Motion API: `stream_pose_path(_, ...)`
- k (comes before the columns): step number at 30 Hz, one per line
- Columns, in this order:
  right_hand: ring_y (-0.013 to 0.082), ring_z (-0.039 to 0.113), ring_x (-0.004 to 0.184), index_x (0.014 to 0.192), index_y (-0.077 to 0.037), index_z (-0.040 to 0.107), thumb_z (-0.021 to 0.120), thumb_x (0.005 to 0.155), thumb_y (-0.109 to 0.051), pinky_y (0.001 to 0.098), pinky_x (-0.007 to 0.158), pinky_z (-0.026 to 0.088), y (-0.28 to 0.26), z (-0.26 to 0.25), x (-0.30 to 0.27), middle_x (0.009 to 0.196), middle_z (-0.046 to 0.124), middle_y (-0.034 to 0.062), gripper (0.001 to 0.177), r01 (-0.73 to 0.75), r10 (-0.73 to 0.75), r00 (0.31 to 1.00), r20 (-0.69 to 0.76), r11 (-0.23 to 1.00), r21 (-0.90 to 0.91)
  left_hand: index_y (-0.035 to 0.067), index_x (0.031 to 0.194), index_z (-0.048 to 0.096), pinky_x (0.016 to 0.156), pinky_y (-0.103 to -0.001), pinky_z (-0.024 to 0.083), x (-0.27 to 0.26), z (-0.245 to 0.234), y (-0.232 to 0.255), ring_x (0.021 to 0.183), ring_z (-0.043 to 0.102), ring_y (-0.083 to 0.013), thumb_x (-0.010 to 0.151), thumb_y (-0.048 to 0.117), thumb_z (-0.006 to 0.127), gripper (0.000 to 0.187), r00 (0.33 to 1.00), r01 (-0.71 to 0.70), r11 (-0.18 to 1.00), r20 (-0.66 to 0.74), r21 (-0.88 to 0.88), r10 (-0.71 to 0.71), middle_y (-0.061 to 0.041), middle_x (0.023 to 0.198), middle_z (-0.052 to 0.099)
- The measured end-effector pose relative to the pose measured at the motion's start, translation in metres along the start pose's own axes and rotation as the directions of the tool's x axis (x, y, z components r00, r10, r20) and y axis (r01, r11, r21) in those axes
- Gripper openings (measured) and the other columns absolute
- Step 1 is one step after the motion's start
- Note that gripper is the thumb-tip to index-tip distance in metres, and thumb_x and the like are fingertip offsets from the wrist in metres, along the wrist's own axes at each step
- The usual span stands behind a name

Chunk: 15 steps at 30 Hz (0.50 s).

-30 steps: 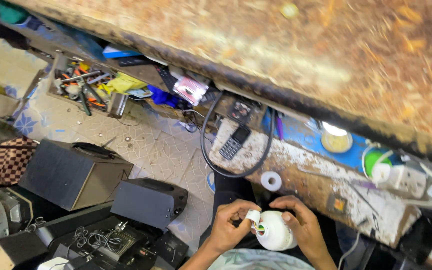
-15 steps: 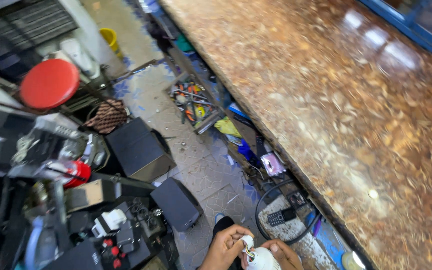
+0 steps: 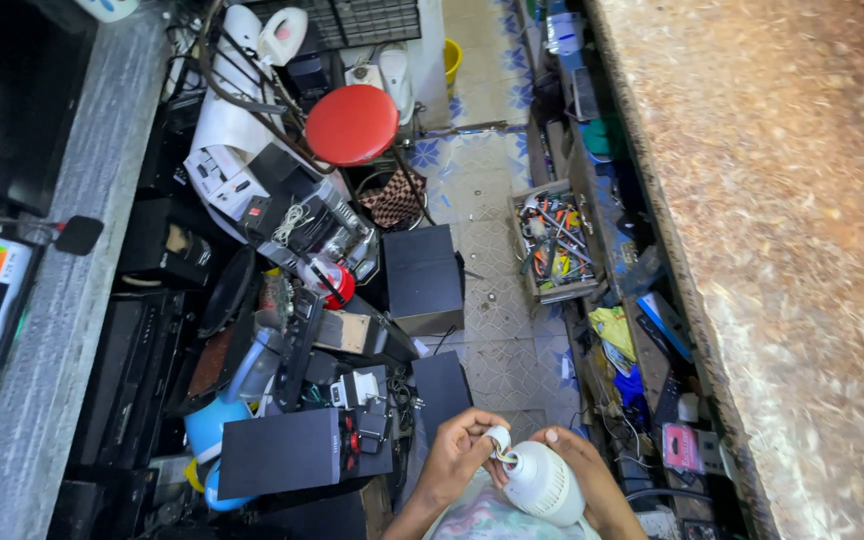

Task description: The person sits in a chair and works on a white LED light bulb placed on their lap. They connect a wire to the bulb's base, then use a screwdriver to tighten the internal components.

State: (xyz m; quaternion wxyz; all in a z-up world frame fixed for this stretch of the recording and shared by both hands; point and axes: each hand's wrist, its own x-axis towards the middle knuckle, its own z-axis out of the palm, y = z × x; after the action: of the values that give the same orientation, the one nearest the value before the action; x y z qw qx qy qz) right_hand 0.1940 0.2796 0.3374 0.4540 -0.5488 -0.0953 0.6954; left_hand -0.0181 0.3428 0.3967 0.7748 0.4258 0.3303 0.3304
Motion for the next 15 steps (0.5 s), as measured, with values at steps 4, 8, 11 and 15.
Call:
stream_pose_path(4, 0.0292, 0.065, 0.067, 0.101, 0.005, 0.071, 0.059, 0.102, -0.029, 0.0417, 0.061, 0.050, -0.043, 0.028, 0.044, 0.083, 0.068, 0.0163, 0.036, -0.017, 0.018, 0.997, 0.073, 1.000, -0.015, -0.009, 0.111, 0.066, 0.048, -0.034, 0.062, 0.024, -0.012, 0.023, 0.052, 0.069, -0.0250, 0.095, 0.005, 0.059, 0.022, 0.978, -0.082, 0.995, -0.188, 0.051, 0.090, -0.018, 0.080, 0.070)
stream_pose_path(8, 0.0381, 0.069, 0.081, 0.101, 0.007, 0.070, 0.057, 0.103, -0.028, 0.0490, 0.073, 0.055, -0.076, 0.041, 0.120, 0.094, 0.072, 0.0247, 0.037, -0.058, 0.059, 0.995, 0.078, 0.998, -0.004, -0.007, 0.112, 0.067, 0.054, -0.037, 0.064, 0.059, -0.032, 0.044, 0.054, 0.068, -0.0244, 0.094, 0.004, 0.060, 0.023, 0.936, -0.134, 0.991, -0.326, 0.024, 0.134, -0.020, 0.083, 0.073)
stream_pose_path(11, 0.0326, 0.066, 0.073, 0.099, 0.004, 0.067, 0.057, 0.102, -0.030, 0.0437, 0.069, 0.051, -0.109, 0.053, 0.188, 0.087, 0.071, 0.0228, 0.036, -0.042, 0.059, 0.983, 0.172, 0.994, -0.106, -0.007, 0.111, 0.069, 0.052, -0.037, 0.067, 0.100, -0.055, 0.048, 0.070, 0.073, -0.0254, 0.092, 0.013, 0.066, 0.028, 0.874, -0.194, 0.981, -0.454, 0.003, 0.174, -0.021, 0.087, 0.075)
stream_pose_path(15, 0.0311, 0.068, 0.071, 0.095, 0.002, 0.068, 0.059, 0.102, -0.026, 0.0432, 0.070, 0.055, -0.169, 0.083, 0.299, 0.084, 0.073, 0.0220, 0.031, -0.080, 0.121, 0.963, 0.241, 0.981, -0.174, -0.009, 0.111, 0.070, 0.051, -0.041, 0.067, 0.178, -0.088, 0.063, 0.069, 0.074, -0.0289, 0.091, 0.012, 0.065, 0.030, 0.787, -0.184, 0.981, -0.606, -0.056, 0.113, -0.023, 0.088, 0.075)
